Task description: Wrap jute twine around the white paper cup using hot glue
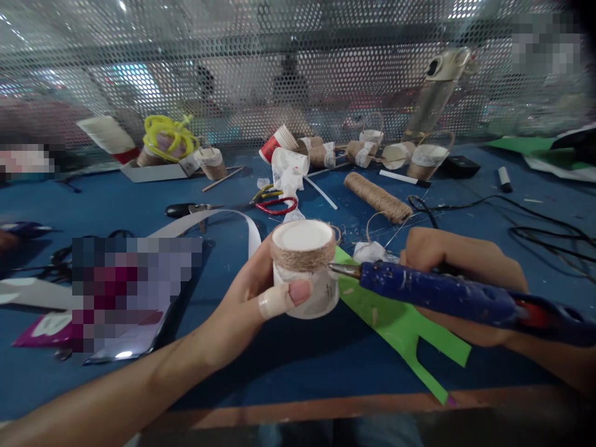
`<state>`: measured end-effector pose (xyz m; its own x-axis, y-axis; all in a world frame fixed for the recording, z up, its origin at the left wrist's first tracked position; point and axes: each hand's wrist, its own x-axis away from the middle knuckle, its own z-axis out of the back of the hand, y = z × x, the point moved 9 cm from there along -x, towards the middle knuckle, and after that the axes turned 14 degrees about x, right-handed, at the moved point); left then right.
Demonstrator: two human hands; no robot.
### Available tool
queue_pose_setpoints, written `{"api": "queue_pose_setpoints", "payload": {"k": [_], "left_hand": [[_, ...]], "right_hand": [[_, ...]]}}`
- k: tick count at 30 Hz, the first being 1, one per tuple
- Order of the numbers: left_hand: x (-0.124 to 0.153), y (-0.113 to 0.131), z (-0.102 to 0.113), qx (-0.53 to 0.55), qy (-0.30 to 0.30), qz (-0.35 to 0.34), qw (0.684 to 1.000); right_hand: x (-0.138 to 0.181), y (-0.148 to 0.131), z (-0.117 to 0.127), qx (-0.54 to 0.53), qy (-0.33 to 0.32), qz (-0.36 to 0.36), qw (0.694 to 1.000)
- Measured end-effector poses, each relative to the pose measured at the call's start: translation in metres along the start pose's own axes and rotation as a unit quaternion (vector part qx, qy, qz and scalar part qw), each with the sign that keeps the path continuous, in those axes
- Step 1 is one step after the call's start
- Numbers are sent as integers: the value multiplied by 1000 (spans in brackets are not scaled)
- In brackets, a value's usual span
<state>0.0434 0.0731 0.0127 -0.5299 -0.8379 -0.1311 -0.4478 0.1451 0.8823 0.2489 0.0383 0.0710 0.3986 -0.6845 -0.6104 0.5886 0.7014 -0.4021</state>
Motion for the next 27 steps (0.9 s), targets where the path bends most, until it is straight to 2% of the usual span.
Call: {"api": "queue_pose_setpoints", "payload": {"k": [8, 17, 23, 27], "left_hand": [[3, 0, 8, -29, 33, -27, 999], [3, 4, 9, -78, 65, -42, 994], [2, 5, 8, -67, 47, -48, 996], [3, 4, 11, -70, 61, -43, 995]], "right_hand": [[9, 3, 3, 56, 22, -33, 998], [13, -2, 1, 120, -8, -44, 992], [13, -2, 2, 140, -7, -49, 989], [13, 2, 4, 135, -3, -59, 989]]}}
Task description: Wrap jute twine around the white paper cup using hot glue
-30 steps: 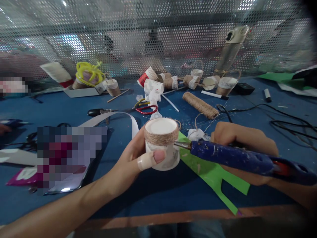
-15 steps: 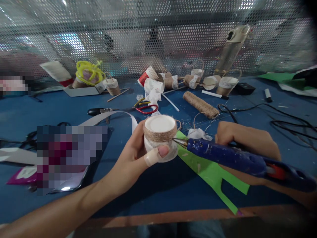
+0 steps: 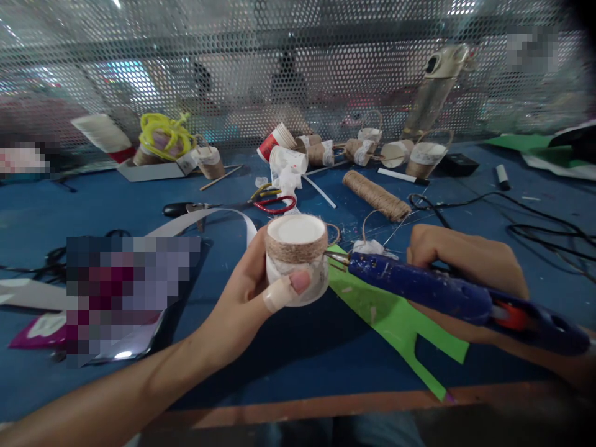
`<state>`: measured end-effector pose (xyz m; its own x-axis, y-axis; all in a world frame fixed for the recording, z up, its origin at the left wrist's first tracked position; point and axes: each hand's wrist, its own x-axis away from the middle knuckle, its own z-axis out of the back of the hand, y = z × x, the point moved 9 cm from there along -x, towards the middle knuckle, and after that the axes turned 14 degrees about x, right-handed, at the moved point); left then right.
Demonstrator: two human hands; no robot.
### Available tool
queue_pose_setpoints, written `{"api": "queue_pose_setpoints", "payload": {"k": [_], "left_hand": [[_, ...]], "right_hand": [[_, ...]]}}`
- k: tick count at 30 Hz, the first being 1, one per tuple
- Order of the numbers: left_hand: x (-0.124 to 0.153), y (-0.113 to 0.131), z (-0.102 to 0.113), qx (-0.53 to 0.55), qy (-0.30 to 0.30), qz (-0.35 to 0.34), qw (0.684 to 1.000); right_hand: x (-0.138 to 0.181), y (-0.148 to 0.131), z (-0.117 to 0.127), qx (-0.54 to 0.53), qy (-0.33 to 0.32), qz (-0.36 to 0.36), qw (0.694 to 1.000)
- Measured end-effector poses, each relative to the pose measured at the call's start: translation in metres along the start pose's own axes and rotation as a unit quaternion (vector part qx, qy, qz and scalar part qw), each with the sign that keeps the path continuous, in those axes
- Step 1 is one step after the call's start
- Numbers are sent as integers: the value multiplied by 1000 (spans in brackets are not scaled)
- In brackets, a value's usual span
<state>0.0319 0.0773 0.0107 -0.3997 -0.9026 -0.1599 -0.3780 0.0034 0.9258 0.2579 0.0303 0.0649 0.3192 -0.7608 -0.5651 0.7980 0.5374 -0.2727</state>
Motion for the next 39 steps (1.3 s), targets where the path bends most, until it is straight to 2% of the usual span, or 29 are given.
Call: {"api": "queue_pose_setpoints", "payload": {"k": [20, 31, 39], "left_hand": [[-1, -10, -2, 45, -66, 30, 996], [-4, -9, -2, 65, -57, 26, 996], [-4, -9, 1, 66, -40, 35, 996]], "right_hand": [[-1, 1, -3, -18, -11, 3, 1000], [-4, 2, -2, -12, -28, 12, 999], [-7, -1, -1, -30, -16, 14, 999]]}}
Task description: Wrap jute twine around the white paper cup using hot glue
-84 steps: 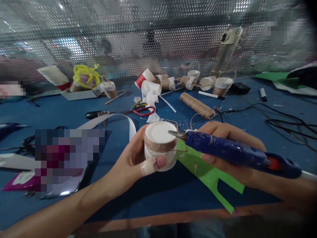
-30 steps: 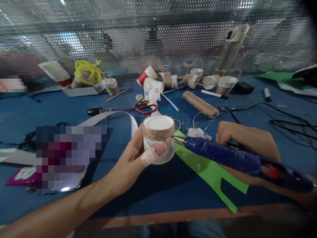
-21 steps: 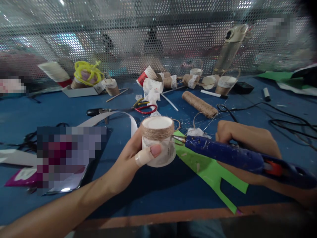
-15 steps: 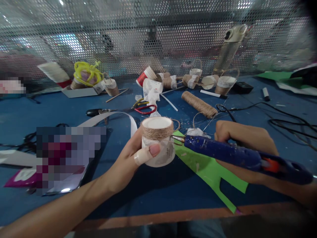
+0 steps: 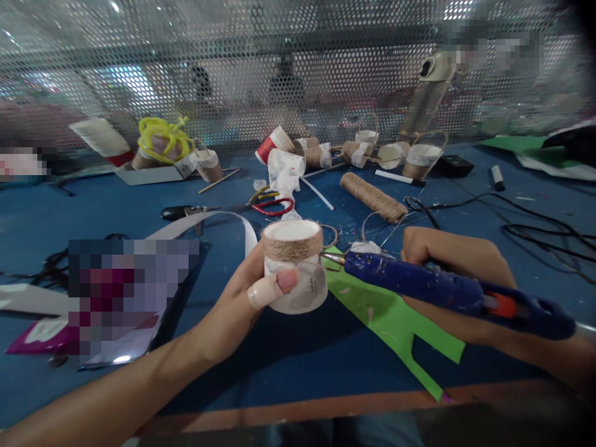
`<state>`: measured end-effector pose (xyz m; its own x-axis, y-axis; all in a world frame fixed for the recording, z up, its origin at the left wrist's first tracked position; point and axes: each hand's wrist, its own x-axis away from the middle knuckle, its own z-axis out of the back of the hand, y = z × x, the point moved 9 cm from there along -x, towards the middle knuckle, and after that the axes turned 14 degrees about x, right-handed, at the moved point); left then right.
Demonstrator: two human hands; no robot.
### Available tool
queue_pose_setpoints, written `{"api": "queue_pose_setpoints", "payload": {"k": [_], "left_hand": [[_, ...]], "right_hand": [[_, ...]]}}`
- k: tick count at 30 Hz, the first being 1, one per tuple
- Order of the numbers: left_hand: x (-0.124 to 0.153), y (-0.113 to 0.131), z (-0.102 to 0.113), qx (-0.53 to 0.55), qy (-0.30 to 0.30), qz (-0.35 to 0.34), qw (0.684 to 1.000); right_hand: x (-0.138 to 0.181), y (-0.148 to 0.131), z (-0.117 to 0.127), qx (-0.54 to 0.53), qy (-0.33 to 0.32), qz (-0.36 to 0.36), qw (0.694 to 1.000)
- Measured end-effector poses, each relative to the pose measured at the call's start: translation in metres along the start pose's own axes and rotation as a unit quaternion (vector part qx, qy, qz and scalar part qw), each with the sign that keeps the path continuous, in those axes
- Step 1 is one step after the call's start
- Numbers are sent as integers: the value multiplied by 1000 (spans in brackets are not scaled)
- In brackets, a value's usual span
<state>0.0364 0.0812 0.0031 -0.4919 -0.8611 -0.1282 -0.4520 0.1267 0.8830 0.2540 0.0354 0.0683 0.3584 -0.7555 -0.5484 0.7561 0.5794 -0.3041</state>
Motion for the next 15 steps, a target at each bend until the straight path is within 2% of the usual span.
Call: {"api": "queue_pose_setpoints", "payload": {"k": [5, 15], "left_hand": [[1, -2, 0, -2, -3, 9, 1000], [3, -4, 6, 6, 31, 20, 999]], "right_hand": [[1, -2, 0, -1, -12, 1, 1000], [-3, 3, -1, -6, 6, -20, 1000]]}}
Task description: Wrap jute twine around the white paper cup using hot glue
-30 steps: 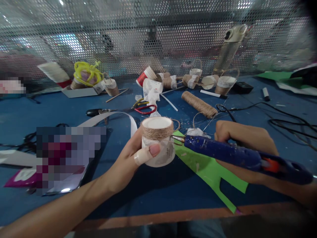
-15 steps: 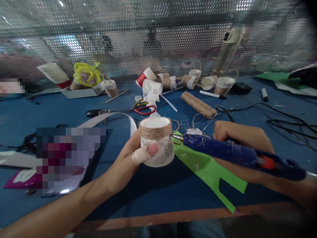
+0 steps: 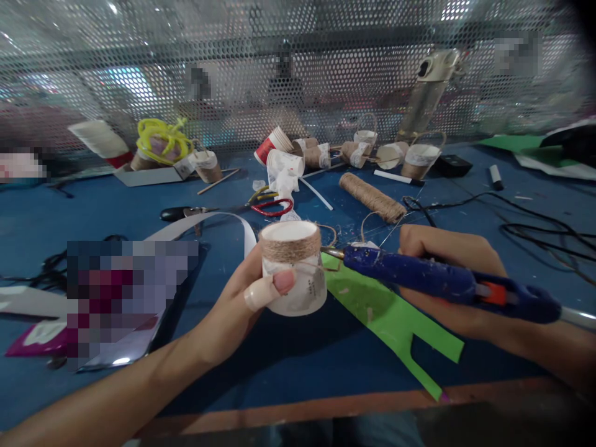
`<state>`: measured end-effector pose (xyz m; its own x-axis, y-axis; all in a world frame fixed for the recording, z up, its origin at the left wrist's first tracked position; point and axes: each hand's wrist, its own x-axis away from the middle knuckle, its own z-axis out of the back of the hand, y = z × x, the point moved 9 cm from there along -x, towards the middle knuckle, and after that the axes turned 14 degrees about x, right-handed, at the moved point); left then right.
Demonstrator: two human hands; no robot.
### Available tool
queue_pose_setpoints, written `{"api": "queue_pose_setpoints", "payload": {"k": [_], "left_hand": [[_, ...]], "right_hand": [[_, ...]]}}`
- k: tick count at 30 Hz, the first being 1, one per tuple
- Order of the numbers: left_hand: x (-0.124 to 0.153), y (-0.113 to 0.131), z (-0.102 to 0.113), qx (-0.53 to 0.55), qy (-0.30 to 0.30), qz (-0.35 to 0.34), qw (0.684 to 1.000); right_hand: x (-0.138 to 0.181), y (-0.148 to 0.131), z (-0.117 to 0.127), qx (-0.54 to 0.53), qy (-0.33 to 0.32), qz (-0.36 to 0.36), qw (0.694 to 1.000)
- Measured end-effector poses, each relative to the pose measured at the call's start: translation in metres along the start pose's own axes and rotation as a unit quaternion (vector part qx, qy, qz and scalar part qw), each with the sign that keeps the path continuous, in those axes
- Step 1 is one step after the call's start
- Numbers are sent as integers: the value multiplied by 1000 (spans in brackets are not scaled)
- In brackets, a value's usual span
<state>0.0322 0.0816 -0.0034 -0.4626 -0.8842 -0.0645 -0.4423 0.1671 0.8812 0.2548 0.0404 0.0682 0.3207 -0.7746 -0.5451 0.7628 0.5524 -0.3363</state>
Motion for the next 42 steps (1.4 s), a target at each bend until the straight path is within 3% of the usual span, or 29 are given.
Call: {"api": "queue_pose_setpoints", "payload": {"k": [9, 15, 22, 27, 30, 42], "left_hand": [[-2, 2, -7, -22, -29, -6, 999], [0, 1, -5, -8, -15, 8, 1000], [1, 0, -14, -46, -35, -2, 998], [-2, -5, -15, -63, -13, 5, 998], [-3, -6, -14, -63, 4, 9, 998], [-4, -6, -15, -69, 0, 2, 998]], "right_hand": [[0, -5, 0, -9, -22, 7, 1000], [0, 10, 1, -17, 10, -83, 996], [-3, 2, -2, -103, 42, -93, 989], [-5, 1, -27, -267, -15, -126, 955], [0, 5, -39, -306, -34, -147, 940], [6, 8, -27, -293, 42, -189, 936]]}}
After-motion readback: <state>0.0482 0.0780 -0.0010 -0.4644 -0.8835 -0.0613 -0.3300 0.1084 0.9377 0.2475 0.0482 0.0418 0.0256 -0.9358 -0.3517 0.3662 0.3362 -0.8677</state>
